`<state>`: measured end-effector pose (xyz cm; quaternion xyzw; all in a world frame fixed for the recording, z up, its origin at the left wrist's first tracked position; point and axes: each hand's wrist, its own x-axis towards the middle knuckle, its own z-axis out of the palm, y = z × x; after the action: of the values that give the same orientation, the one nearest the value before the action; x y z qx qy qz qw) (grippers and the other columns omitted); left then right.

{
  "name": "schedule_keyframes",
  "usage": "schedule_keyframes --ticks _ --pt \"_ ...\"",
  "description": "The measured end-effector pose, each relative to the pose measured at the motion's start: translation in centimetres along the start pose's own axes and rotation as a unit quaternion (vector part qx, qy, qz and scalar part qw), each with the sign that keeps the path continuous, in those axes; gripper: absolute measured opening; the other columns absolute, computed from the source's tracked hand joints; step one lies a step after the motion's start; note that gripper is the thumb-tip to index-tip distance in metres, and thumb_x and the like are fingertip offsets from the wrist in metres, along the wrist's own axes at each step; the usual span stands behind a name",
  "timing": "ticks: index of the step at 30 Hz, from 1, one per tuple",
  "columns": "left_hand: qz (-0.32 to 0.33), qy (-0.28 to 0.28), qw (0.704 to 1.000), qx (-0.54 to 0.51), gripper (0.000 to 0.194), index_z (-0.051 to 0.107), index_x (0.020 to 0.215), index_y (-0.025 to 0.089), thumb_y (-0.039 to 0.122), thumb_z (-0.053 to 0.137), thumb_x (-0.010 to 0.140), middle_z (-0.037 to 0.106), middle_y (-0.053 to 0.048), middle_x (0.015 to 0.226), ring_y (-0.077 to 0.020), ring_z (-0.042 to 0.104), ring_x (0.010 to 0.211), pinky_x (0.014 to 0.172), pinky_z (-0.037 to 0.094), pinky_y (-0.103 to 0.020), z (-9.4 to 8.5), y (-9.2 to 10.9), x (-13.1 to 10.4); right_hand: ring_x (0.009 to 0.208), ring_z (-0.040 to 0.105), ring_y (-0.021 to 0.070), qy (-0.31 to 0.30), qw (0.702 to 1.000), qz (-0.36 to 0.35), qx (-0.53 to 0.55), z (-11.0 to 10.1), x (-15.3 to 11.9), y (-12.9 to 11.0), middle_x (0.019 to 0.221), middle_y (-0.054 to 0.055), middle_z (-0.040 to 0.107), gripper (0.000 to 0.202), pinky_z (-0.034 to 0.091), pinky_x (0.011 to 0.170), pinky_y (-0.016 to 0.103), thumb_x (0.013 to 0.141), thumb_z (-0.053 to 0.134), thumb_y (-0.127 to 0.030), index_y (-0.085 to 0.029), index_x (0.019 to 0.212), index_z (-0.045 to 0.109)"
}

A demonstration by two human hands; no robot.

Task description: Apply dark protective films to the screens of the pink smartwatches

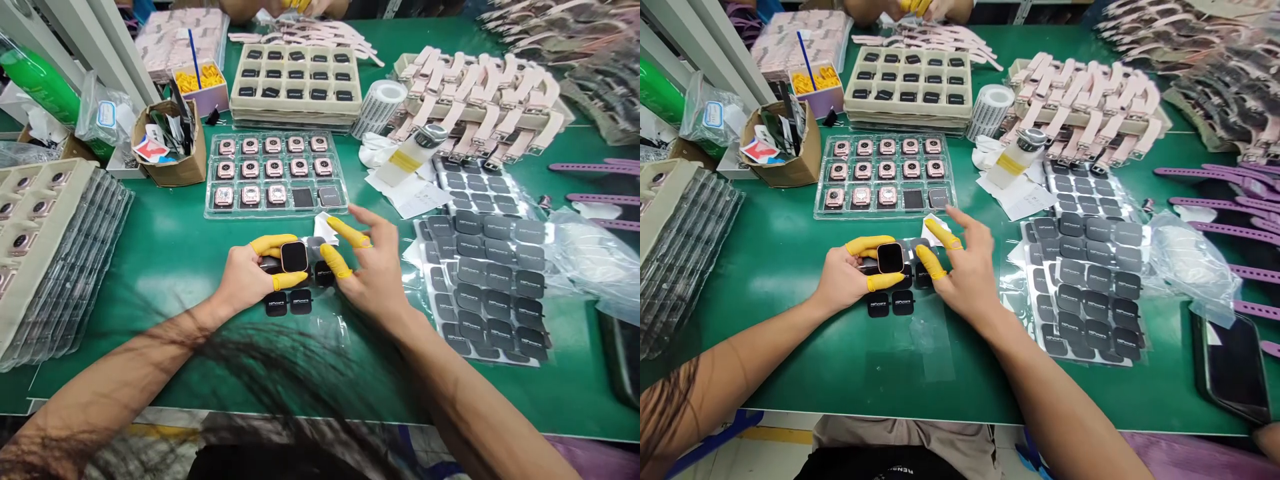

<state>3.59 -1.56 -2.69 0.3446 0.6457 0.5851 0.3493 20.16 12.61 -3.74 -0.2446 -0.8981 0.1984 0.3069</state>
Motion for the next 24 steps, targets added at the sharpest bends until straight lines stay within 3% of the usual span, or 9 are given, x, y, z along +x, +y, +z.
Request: schedule_keyframes --ticks 2,4,6,10,13,17,24 --pt "0.038 0.008 0.998 0.040 0.058 0.080 0.114 0.015 0.034 0.096 0.062 0.082 -0.008 0.102 -0.0237 0.078 0.092 0.089 0.066 -0.035 -0.1 -0.1 -0.2 0.121 0.065 0.0263 -0.027 0.978 0.095 0.186 0.2 0.0 0.0 0.138 0.016 0.064 0.042 0.058 0.098 0.046 0.097 0.068 -0.045 -0.022 0.132 0.068" --pt "0.076 0.016 0.994 0.080 0.055 0.080 0.114 0.016 0.035 0.095 0.065 0.082 -0.008 0.103 -0.0230 0.078 0.090 0.090 0.066 -0.035 -0.2 -0.3 -0.3 0.110 0.071 0.0231 -0.061 0.917 0.214 0.332 0.5 0.0 -0.1 0.125 0.012 0.071 0.045 0.061 0.097 0.042 0.088 0.080 -0.046 -0.022 0.125 0.070" --pt "0.107 0.015 0.988 0.111 0.053 0.081 0.115 0.018 0.036 0.094 0.067 0.082 -0.007 0.105 -0.0226 0.078 0.091 0.093 0.065 -0.036 -0.3 -0.5 -0.4 0.107 0.073 0.0220 -0.056 0.855 0.301 0.418 0.9 0.0 -0.2 0.117 0.009 0.076 0.048 0.061 0.101 0.041 0.077 0.090 -0.043 -0.022 0.116 0.072" --pt "0.131 0.003 0.983 0.129 0.051 0.081 0.115 0.019 0.037 0.093 0.069 0.082 -0.006 0.104 -0.0212 0.078 0.089 0.091 0.065 -0.034 -0.5 -0.7 -0.3 0.101 0.074 0.0182 -0.007 0.782 0.363 0.507 1.0 0.4 0.0 0.112 0.005 0.078 0.054 0.062 0.100 0.035 0.064 0.099 -0.032 -0.025 0.111 0.074" --pt "0.129 0.004 0.984 0.123 0.052 0.081 0.114 0.019 0.037 0.094 0.067 0.082 -0.007 0.103 -0.0216 0.077 0.088 0.088 0.065 -0.034 -0.5 -0.8 -0.2 0.096 0.075 0.0155 -0.007 0.742 0.382 0.550 0.8 0.7 0.0 0.105 0.001 0.078 0.056 0.063 0.094 0.030 0.060 0.100 -0.027 -0.026 0.110 0.073" --pt "0.109 0.006 0.987 0.118 0.055 0.081 0.117 0.019 0.041 0.094 0.068 0.082 -0.008 0.104 -0.0234 0.078 0.090 0.091 0.065 -0.036 -0.5 -0.9 -0.2 0.090 0.074 0.0133 -0.014 0.705 0.401 0.585 0.8 0.9 0.0 0.099 -0.001 0.078 0.059 0.063 0.087 0.026 0.055 0.101 -0.022 -0.025 0.107 0.073" --pt "0.124 0.010 0.984 0.124 0.054 0.081 0.116 0.019 0.039 0.095 0.068 0.082 -0.008 0.101 -0.0229 0.078 0.089 0.091 0.065 -0.037 -0.5 -1.1 -0.1 0.082 0.071 0.0100 -0.018 0.703 0.393 0.592 0.9 0.9 -0.2 0.087 -0.004 0.075 0.057 0.058 0.079 0.021 0.057 0.101 -0.026 -0.025 0.107 0.072"
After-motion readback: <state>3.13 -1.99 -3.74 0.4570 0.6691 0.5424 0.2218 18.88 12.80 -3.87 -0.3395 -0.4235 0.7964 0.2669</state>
